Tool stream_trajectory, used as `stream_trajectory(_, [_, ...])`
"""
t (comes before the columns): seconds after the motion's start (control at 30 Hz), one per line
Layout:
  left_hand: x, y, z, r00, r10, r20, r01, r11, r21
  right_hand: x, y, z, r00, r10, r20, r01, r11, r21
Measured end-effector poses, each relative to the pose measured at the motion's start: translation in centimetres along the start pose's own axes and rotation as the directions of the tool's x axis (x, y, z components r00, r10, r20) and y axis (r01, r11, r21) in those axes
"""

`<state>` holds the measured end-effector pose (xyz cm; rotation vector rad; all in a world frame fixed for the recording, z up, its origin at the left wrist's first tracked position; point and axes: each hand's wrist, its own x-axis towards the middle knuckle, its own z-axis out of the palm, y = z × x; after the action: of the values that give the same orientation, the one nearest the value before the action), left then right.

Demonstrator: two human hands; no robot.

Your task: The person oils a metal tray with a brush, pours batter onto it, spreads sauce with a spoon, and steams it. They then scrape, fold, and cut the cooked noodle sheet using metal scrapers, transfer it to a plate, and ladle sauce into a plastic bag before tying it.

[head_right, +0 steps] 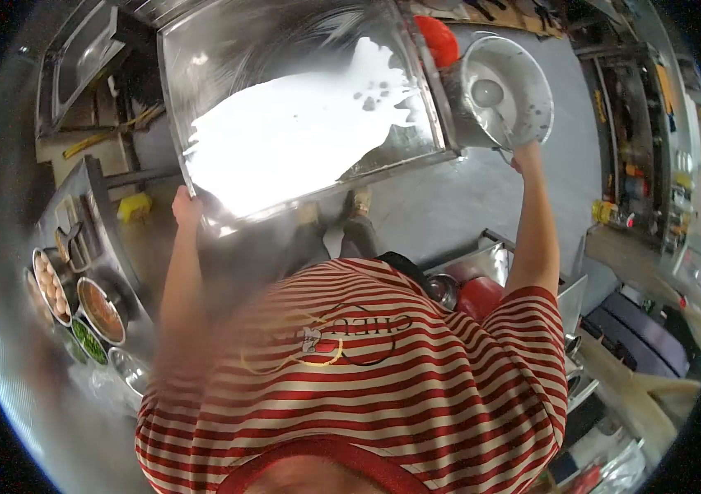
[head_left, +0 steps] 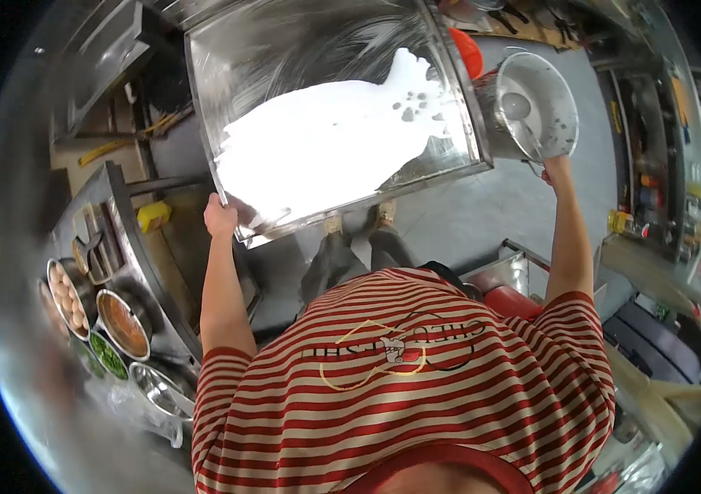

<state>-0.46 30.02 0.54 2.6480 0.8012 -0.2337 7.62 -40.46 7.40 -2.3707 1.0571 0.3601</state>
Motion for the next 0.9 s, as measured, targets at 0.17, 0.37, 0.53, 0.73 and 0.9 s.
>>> stream_trajectory(0.17, [1.0,-8.8,0.8,0.997,0.052,0.056,-0.045,0.991,-0.126,-3.2,-6.3,5.0,0.641,-0.696,-0.324,0.466,0.688,-0.557])
stream_trajectory(0.37, [3.7,-14.5,3.4,0.8,-0.296,0.521,0.572,0.117,-0.812,-1.1,-12.5,20.9,0.835,-0.532,0.142,0.533,0.845,0.032])
stream_trajectory(0.53, [3.9,-13.0,2.7,0.774,-0.497,0.392,0.538,0.19,-0.821,-4.7,-17.5,20.9,0.896,-0.414,0.158,0.406,0.91,0.084])
stream_trajectory(0.73, [-0.7,-9.0,2.3,0.819,-0.467,0.334,0.411,0.07,-0.909,-4.1,-15.6,16.8,0.953,-0.3,0.048,0.289,0.945,0.156])
stream_trajectory(0.9, [-3.7,-1.8,-5.6,0.796,-0.575,0.191,0.349,0.177,-0.92,-1.1,-12.4,18.1,0.961,-0.271,-0.053,0.275,0.912,0.304])
